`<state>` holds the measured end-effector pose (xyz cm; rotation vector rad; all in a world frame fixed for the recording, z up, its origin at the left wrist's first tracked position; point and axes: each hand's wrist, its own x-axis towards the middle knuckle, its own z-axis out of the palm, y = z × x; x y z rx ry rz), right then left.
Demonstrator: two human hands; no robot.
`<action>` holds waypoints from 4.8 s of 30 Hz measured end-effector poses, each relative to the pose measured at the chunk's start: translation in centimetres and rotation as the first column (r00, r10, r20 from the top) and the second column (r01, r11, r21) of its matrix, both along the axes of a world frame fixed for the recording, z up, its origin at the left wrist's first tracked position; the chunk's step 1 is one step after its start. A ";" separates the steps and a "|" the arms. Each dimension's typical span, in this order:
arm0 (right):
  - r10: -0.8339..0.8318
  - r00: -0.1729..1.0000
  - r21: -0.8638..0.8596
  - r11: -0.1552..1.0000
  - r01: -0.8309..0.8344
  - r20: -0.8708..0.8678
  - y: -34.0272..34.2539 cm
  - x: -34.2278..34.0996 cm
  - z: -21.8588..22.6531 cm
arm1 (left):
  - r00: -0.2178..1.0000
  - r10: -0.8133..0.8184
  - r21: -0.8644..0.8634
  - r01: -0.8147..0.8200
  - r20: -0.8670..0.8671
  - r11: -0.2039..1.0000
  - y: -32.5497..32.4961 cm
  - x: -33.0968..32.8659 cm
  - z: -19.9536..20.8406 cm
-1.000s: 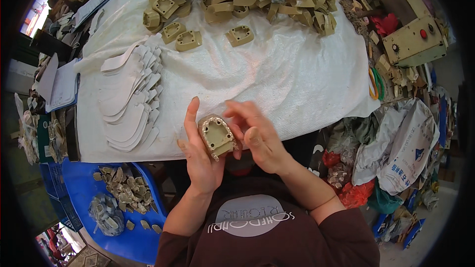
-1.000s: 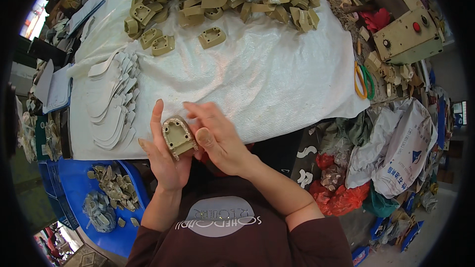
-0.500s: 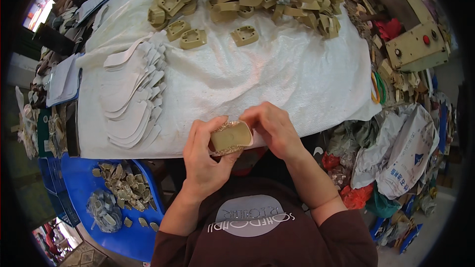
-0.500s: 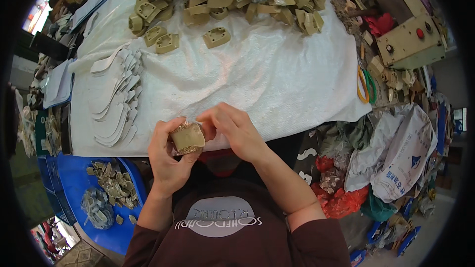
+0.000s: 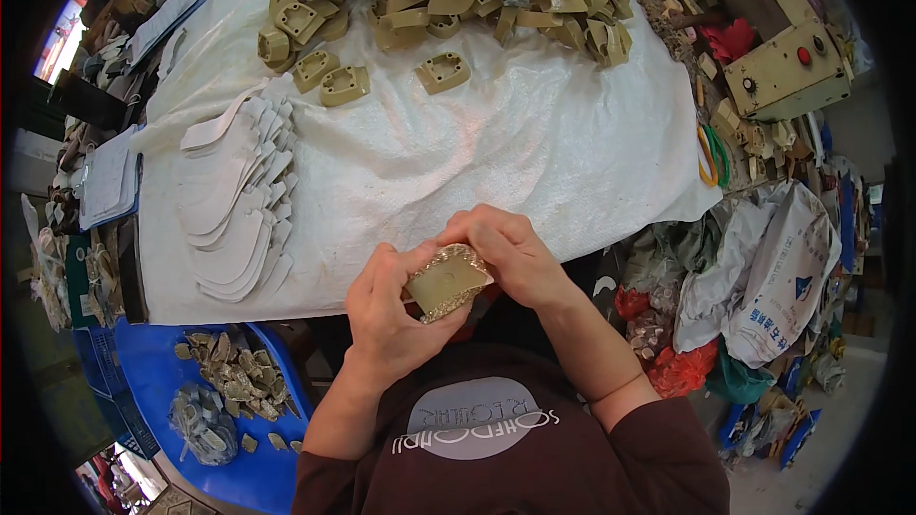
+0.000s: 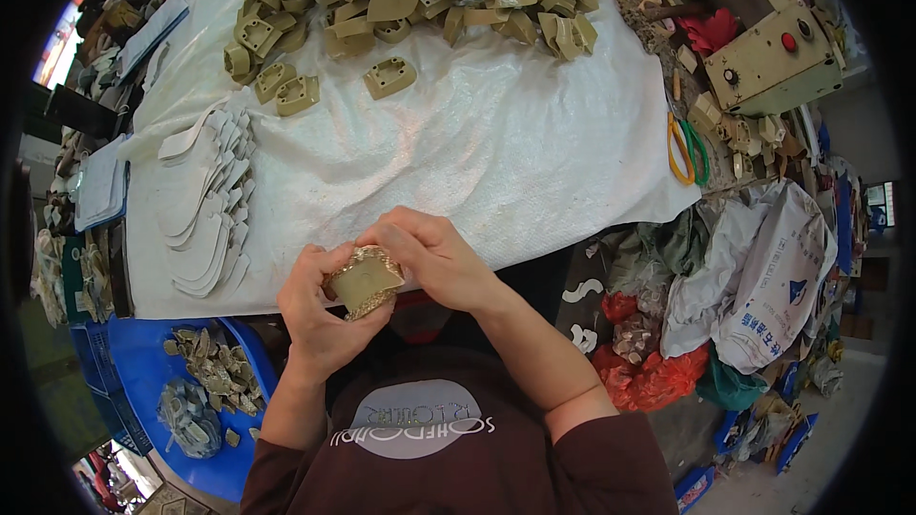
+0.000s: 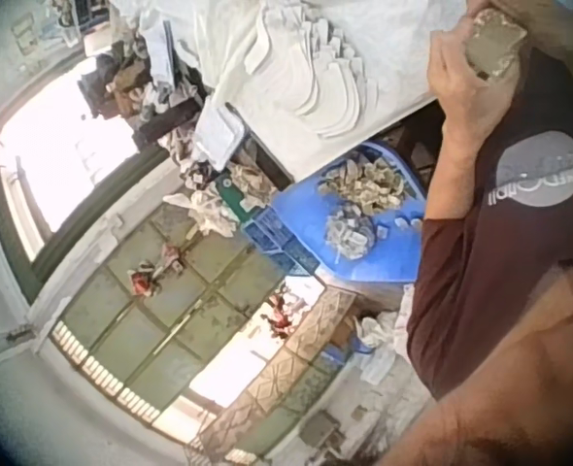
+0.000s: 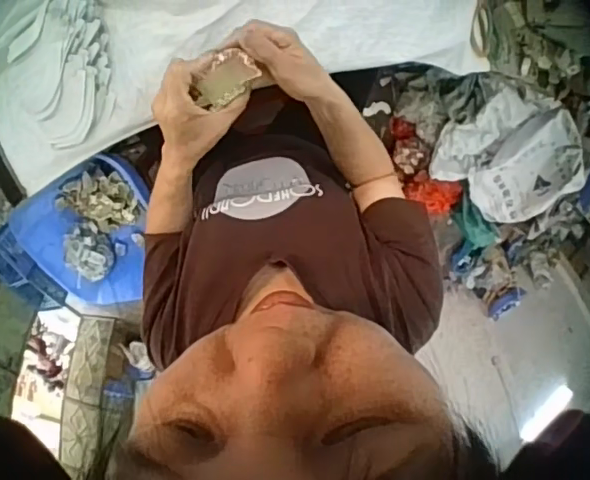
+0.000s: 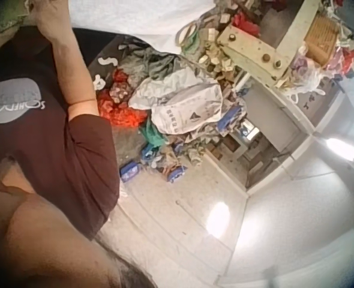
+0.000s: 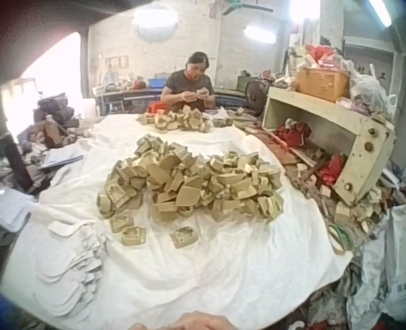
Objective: The person repeatedly picks up a beige plastic housing and a white foam insert, presses the insert into the housing, and places the assembled unit on a table. The process is repeated continuously throughout the clip.
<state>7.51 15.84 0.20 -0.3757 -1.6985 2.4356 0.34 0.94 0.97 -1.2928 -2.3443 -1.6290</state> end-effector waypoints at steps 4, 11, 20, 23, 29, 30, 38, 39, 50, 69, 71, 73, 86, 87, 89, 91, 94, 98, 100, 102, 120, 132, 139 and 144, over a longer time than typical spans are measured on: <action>0.018 0.994 0.036 0.999 -0.014 -0.103 -0.5 0.2 -0.6 | 0.988 0.058 0.044 -0.053 -0.140 0.998 0.5 0.2 -0.3; -0.154 0.988 0.209 0.966 0.154 -0.015 -1.6 0.2 -0.4 | 0.916 0.226 0.032 -0.228 -0.333 0.973 1.8 0.8 -0.8; -0.243 0.968 0.395 0.885 0.247 -0.060 -3.9 0.4 -0.7 | 0.893 0.252 0.010 -0.268 -0.372 0.963 1.4 0.3 -0.9; -0.233 0.965 0.432 0.863 0.262 -0.121 -4.8 0.4 -1.8 | 0.881 0.223 0.008 -0.242 -0.417 0.970 0.7 -0.3 -1.1; -0.007 0.986 0.523 0.847 0.096 -0.169 -3.6 -0.6 -0.8 | 0.941 0.251 0.084 -0.238 -0.227 0.968 -1.2 -0.6 -1.3; 0.085 0.977 0.608 0.792 0.053 -0.196 -3.2 -1.4 -0.3 | 0.938 0.273 0.089 -0.260 -0.215 0.962 -2.2 -1.1 -1.4; 0.272 0.912 0.897 0.402 0.184 -0.308 -5.7 -9.6 2.5 | 0.600 0.748 -0.134 -0.797 -0.282 0.589 -17.1 -3.0 -5.3; 0.292 0.902 0.902 0.386 0.194 -0.319 -6.2 -10.4 2.7 | 0.516 0.806 -0.175 -0.857 -0.289 0.486 -19.3 -2.5 -5.9; 0.439 0.859 0.964 0.142 0.223 -0.263 -11.4 -15.7 1.4 | 0.680 0.645 0.001 -0.688 -0.348 0.725 -16.2 -5.0 -2.7; 0.542 0.821 0.923 0.381 -0.049 -0.180 -0.6 -8.2 4.8 | 0.566 -0.174 0.319 -0.169 0.806 0.933 -4.6 -1.6 -1.5; 0.564 0.818 0.876 0.446 -0.186 -0.114 2.2 -9.0 4.4 | 0.535 -0.233 0.367 -0.157 0.812 0.917 -3.4 -1.7 -2.3; 0.169 0.969 0.933 0.341 0.113 -0.179 5.4 -10.6 3.6 | 0.491 -0.345 0.447 -0.105 0.800 0.888 -2.5 -2.4 -2.7; 0.005 0.853 0.827 -0.246 0.506 -0.521 8.3 -12.1 -2.7 | 0.538 -0.287 0.456 -0.212 0.793 0.864 -0.3 -1.3 -3.7; -0.012 0.818 0.801 -0.211 0.560 -0.575 8.4 -11.9 -2.3 | 0.554 -0.276 0.454 -0.212 0.786 0.866 -0.3 -1.3 -3.6; -0.049 0.737 0.735 -0.144 0.663 -0.675 8.6 -11.6 -1.2 | 0.585 -0.255 0.449 -0.213 0.770 0.868 0.0 -1.1 -3.5; -0.186 0.619 0.630 -0.004 0.776 -0.763 8.5 -11.2 -0.5 | 0.619 -0.246 0.439 -0.178 0.746 0.881 -0.1 -1.1 -3.7; -0.432 0.684 0.525 0.440 0.729 -0.588 7.3 -8.1 0.3 | 0.623 -0.224 0.396 -0.151 0.749 0.906 -0.4 -1.5 -3.9; -0.139 0.979 0.838 0.507 0.201 -0.150 5.8 -2.5 1.2 | 0.566 -0.237 0.405 -0.190 0.789 0.894 -0.6 -1.4 -3.8; -0.065 0.977 0.854 0.477 0.210 -0.204 4.9 -1.6 0.7 | 0.533 -0.258 0.401 -0.170 0.806 0.900 -0.9 -1.6 -3.7; -0.054 0.966 0.904 0.344 0.255 -0.252 4.3 -1.3 0.8 | 0.506 -0.294 0.426 -0.166 0.811 0.889 -0.9 -1.7 -3.2; -0.006 0.702 0.562 0.596 0.574 -0.712 -2.5 -1.7 0.9 | 0.420 -0.447 0.562 -0.203 0.789 0.802 -0.9 1.2 0.0; 0.041 0.709 0.646 0.452 0.615 -0.704 -2.2 -1.9 1.0 | 0.594 -0.282 0.425 -0.112 0.754 0.898 -2.2 1.8 -1.0; 0.042 0.739 0.690 0.395 0.606 -0.673 -1.5 -2.0 0.4 | 0.853 0.010 0.301 -0.195 0.522 0.933 -1.6 0.4 0.5; 0.081 0.883 0.877 0.192 0.441 -0.462 -1.5 -0.7 2.1 | 0.932 0.107 0.115 -0.156 0.347 0.981 -2.0 -0.5 1.1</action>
